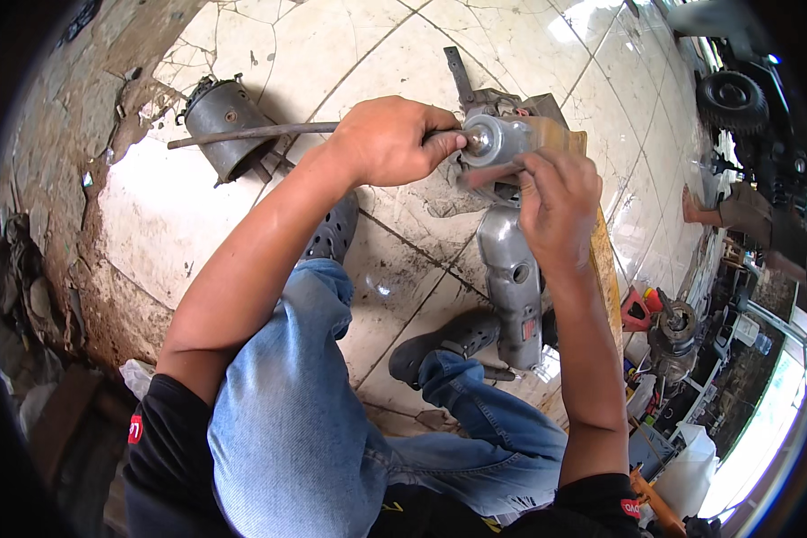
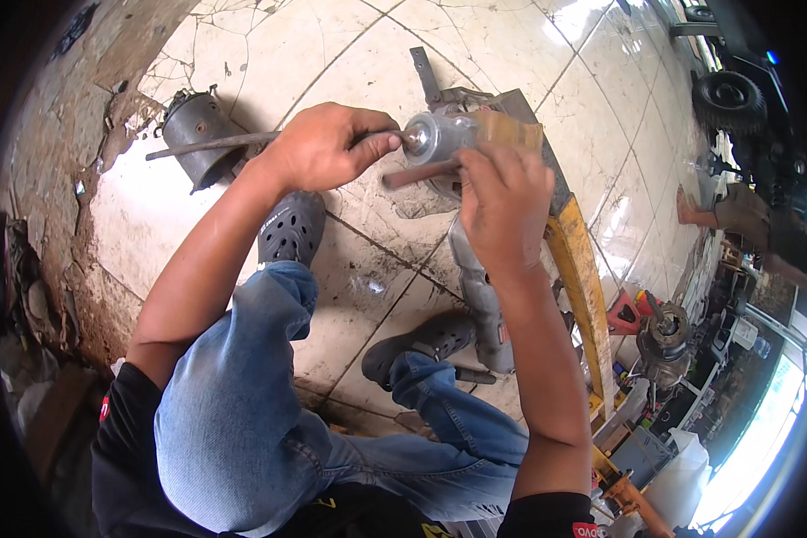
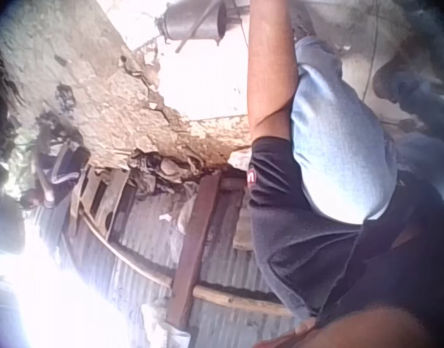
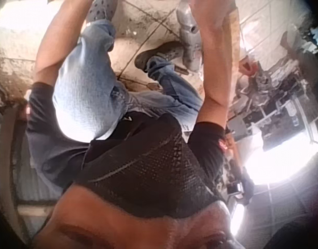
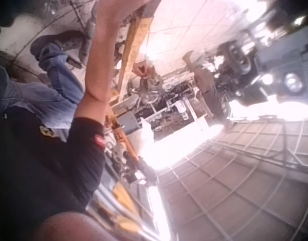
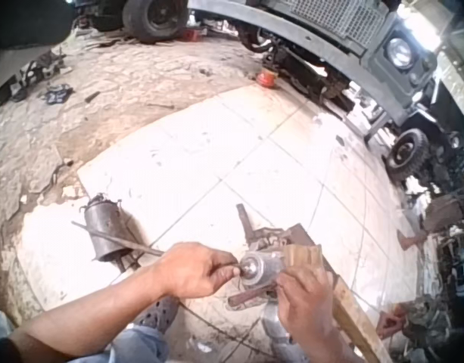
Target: The person sits on the floor and uses a metal rod and a small tool to manipulate a cylindrical mechanical component. They repeatedly insert the rod into the component and adjust it with their hands, occasionally picking up and setting down other parts nearby.
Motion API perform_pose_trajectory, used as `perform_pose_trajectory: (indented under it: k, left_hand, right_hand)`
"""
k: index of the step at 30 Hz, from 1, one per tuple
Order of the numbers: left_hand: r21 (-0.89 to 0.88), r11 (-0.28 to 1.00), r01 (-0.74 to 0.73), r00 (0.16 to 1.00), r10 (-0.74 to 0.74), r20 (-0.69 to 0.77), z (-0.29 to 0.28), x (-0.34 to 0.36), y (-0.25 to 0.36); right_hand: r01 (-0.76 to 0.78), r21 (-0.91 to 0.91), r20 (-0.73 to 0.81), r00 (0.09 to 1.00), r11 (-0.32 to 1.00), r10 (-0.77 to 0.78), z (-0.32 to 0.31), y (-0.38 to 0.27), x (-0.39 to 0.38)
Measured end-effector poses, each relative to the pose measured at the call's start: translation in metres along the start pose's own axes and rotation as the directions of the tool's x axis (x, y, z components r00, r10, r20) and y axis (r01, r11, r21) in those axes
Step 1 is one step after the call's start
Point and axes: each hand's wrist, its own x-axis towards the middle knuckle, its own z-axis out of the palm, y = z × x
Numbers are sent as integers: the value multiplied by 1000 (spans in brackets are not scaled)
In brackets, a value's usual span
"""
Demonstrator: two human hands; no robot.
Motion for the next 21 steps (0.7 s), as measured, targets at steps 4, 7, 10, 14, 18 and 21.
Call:
perform_pose_trajectory:
  k: [4,7,10,14,18,21]
  left_hand:
    - [-8,1000,21,1000,-21,21,0,0,2]
    - [1,1000,13,999,-13,36,-1,1,1]
    - [12,1000,28,999,-28,34,-2,0,5]
    - [-3,1000,16,1000,-16,9,1,0,1]
    - [-7,1000,10,1000,-10,8,-2,-1,4]
    - [-14,1000,3,1000,-3,0,0,0,3]
  right_hand:
    - [-45,7,-31,999,999,45,1,1,3]
    - [-46,7,-40,998,999,46,3,6,2]
    - [-84,20,-56,995,996,85,6,5,-1]
    - [-73,42,-27,997,996,75,3,7,-2]
    - [-164,140,-77,981,976,176,10,8,9]
    - [-343,404,-63,915,848,400,14,10,6]
